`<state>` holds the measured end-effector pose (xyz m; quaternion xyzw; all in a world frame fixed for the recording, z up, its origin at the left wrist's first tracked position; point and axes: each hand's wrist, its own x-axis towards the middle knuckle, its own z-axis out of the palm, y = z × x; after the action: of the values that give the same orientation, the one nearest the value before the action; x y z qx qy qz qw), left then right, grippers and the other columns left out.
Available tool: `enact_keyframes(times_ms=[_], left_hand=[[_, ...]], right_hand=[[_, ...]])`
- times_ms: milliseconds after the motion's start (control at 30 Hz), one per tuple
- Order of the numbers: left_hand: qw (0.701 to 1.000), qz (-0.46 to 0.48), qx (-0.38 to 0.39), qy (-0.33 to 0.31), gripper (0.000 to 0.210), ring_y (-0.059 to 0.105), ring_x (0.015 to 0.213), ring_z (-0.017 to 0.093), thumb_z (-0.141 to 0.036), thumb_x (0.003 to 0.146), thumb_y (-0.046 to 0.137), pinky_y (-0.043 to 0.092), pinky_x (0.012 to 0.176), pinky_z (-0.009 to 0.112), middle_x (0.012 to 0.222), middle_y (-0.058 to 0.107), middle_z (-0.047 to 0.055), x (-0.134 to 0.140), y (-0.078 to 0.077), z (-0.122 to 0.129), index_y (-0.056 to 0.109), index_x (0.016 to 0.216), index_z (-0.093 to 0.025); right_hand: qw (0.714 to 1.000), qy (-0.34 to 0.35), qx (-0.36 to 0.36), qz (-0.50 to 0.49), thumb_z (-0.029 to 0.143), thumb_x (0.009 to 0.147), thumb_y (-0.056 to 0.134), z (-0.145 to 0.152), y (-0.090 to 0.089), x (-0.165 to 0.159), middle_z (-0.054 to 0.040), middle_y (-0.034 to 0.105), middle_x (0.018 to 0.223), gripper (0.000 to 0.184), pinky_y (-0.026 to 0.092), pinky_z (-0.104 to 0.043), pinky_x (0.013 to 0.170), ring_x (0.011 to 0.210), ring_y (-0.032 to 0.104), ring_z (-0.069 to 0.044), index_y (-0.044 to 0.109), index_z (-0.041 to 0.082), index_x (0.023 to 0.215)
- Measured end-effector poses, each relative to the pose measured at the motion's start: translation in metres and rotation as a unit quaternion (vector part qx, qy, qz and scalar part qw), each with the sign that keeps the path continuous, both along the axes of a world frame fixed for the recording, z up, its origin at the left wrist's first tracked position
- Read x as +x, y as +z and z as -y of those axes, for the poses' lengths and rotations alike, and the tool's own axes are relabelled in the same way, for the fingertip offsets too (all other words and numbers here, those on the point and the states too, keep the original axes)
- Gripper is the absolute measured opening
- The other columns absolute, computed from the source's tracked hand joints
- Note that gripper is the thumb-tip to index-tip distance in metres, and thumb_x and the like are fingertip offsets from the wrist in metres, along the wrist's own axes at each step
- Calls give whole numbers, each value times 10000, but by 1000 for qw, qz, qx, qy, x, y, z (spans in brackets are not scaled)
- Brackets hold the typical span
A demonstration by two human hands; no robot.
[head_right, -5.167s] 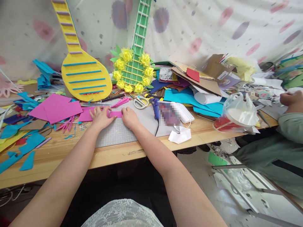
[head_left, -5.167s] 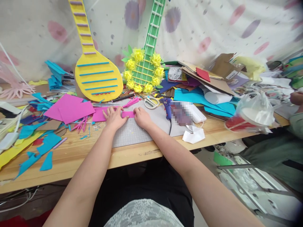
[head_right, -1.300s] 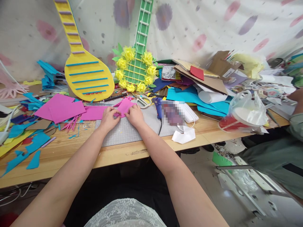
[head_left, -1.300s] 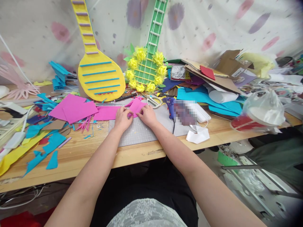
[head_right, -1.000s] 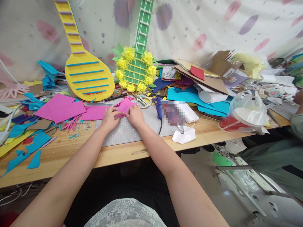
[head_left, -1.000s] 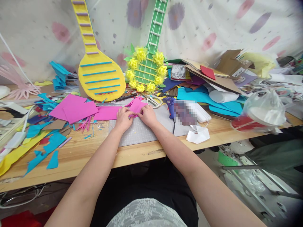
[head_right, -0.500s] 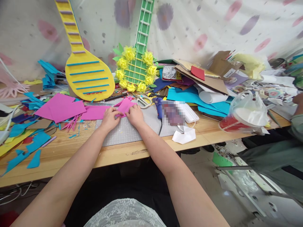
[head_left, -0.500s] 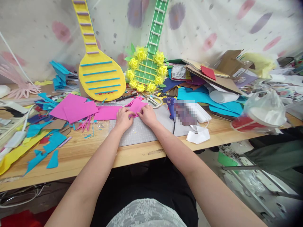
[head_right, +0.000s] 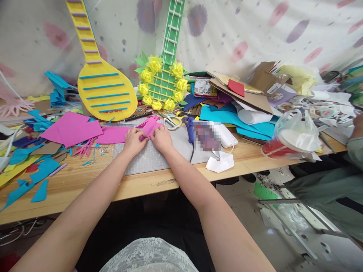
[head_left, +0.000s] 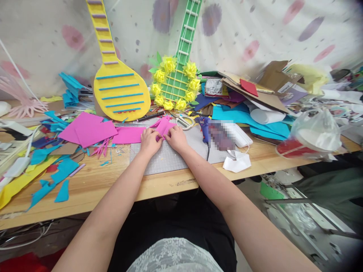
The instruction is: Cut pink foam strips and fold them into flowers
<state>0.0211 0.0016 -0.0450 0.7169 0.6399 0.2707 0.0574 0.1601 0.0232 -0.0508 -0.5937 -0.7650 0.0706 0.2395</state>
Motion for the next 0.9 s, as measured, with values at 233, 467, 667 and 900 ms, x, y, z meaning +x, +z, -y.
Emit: enact_keyframes(times_ms=[233, 467, 667, 900], left_hand=[[1000, 12, -22, 16, 72, 469, 1049, 285, -307, 730, 647, 378, 878, 453, 1013, 570, 70, 1, 1, -1, 666, 741, -239], [999, 18, -25, 12, 68, 464, 1072, 286, -300, 721, 653, 381, 892, 449, 1015, 569, 68, -1, 0, -2, 674, 748, -241], [1000, 4, -11, 18, 56, 470, 1053, 292, -298, 723, 645, 373, 889, 464, 996, 571, 70, 2, 1, 0, 655, 729, -243], [1000, -7, -7, 9, 83, 455, 1078, 314, -257, 733, 608, 355, 909, 490, 1043, 556, 88, 6, 3, 3, 642, 809, -253]], right_hand=[[999, 26, 21, 24, 306, 807, 561, 8, 3, 2, -128, 552, 981, 211, 384, -394, 912, 1000, 452, -265, 580, 137, 931], [999, -32, 13, 25, 79, 816, 384, 5, 8, 15, -185, 541, 1085, 271, 352, -412, 923, 1043, 427, -282, 538, 82, 1038], [999, 41, 34, 2, 214, 812, 512, 8, 4, 5, -145, 555, 1068, 241, 363, -392, 927, 1028, 431, -274, 540, 121, 1033], [999, 45, 20, 8, 255, 831, 524, 11, 2, 2, -157, 551, 1076, 242, 354, -393, 949, 1058, 437, -270, 545, 115, 1027]])
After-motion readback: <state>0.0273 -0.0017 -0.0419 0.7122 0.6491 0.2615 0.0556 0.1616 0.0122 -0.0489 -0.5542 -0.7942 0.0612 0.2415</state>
